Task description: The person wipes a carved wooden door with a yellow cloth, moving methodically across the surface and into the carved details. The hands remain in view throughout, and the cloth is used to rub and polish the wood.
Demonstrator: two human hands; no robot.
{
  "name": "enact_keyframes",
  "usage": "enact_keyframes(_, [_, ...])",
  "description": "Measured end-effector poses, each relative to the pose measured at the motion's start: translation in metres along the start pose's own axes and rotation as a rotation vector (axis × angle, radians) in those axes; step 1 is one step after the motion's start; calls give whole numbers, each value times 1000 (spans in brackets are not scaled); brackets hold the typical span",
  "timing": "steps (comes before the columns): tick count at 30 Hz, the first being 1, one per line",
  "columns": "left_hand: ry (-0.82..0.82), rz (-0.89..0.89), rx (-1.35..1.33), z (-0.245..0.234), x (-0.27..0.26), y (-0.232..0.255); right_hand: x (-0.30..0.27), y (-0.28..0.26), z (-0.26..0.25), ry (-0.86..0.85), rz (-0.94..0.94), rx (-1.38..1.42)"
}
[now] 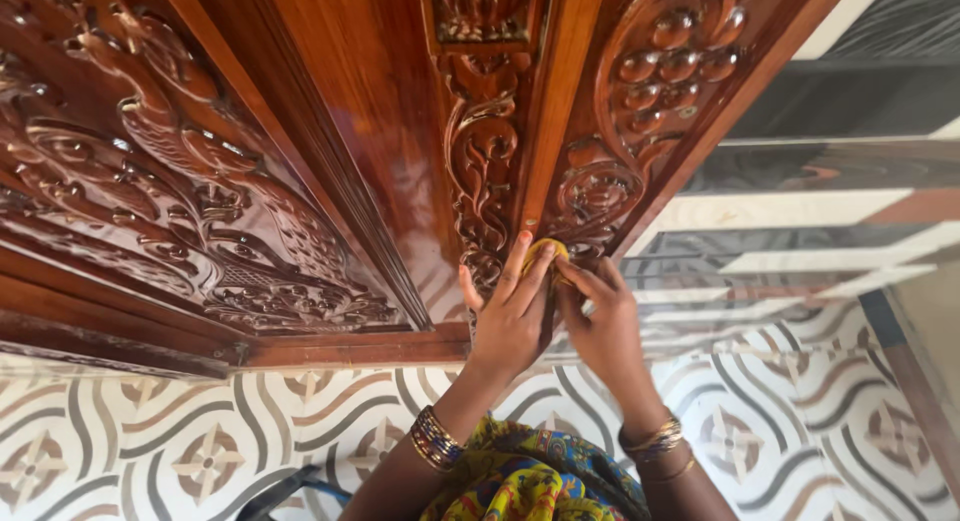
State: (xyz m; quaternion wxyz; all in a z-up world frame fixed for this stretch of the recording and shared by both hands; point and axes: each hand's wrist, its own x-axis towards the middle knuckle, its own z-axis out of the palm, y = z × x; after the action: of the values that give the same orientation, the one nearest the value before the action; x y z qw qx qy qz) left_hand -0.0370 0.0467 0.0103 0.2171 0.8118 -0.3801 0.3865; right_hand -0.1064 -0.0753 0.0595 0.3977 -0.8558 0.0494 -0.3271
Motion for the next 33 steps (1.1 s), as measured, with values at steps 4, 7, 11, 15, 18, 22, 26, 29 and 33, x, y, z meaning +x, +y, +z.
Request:
enact_keyframes(4, [-50, -53, -396, -28, 8, -9, 3, -12, -17, -89, 179, 84])
enact_keyframes(7, [-62, -39, -555, -39, 13, -18, -3, -18, -19, 2, 69, 240])
enact_keyframes(11, [-128, 19, -691, -49, 16, -26, -10, -18, -9, 156, 373, 739])
enact_keyframes(15, [-116, 85, -721, -56, 12, -35, -24, -1, 15, 317, 304, 941])
enact_keyframes(18, [-136, 56, -716, -59, 14, -42, -35, -3, 23, 398, 389, 780])
enact_keyframes(22, [-65, 79, -630, -68, 31, -47, -28, -28, 22, 463, 356, 563])
enact_keyframes(26, [-28, 140, -524, -61, 54, -42, -26, -40, 33, 458, 349, 579])
enact_keyframes(29, [-19, 119, -507, -53, 68, -34, -34, -41, 41, 436, 356, 639])
enact_keyframes(33, [-37, 73, -436, -47, 81, -20, -36, -37, 21, 458, 330, 515])
